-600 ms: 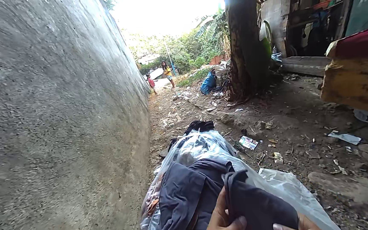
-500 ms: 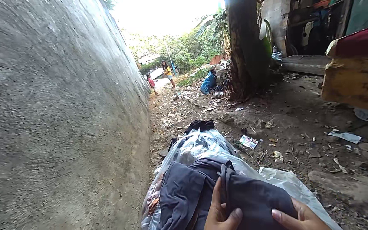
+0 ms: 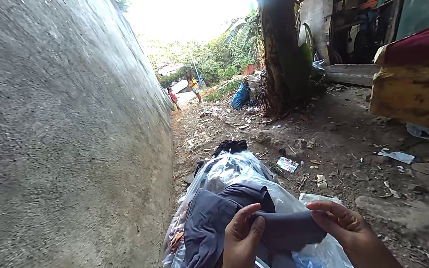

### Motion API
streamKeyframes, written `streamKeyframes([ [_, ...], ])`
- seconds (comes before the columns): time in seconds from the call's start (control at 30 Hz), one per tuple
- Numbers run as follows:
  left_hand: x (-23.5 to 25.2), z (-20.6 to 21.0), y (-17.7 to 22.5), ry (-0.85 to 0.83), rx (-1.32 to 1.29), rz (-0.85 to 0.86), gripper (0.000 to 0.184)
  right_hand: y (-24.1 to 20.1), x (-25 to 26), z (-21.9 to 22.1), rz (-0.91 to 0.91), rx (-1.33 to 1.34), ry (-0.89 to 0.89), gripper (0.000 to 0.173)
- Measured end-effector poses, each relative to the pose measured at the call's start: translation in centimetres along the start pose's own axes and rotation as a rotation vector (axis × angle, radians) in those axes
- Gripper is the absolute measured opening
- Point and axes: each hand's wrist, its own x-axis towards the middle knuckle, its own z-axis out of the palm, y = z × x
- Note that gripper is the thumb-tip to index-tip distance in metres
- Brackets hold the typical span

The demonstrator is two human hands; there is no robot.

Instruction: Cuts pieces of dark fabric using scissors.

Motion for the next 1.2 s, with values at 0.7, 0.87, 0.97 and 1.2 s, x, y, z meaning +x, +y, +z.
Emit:
streamKeyframes([
  [0.7,10.9,1.7,8.2,-0.018,0.442,0.228,0.051,-9.3,10.5,1.3,-0.101,-0.110,0.030,0.018],
  [0.87,12.9,2.5,11.0,-0.170,0.420,0.324,0.036,-12.0,12.8,1.5,-0.156,-0.157,0.004,0.022],
  [0.97,13.5,2.7,12.0,-0.190,0.440,0.356,0.039,-12.9,13.5,1.7,-0.183,-0.199,0.022,0.018],
  [1.2,13.8,3.4,13.7,-0.064,0.857,0.460,0.038,-13.3,14.2,1.6,-0.254,-0.298,0.026,0.030],
])
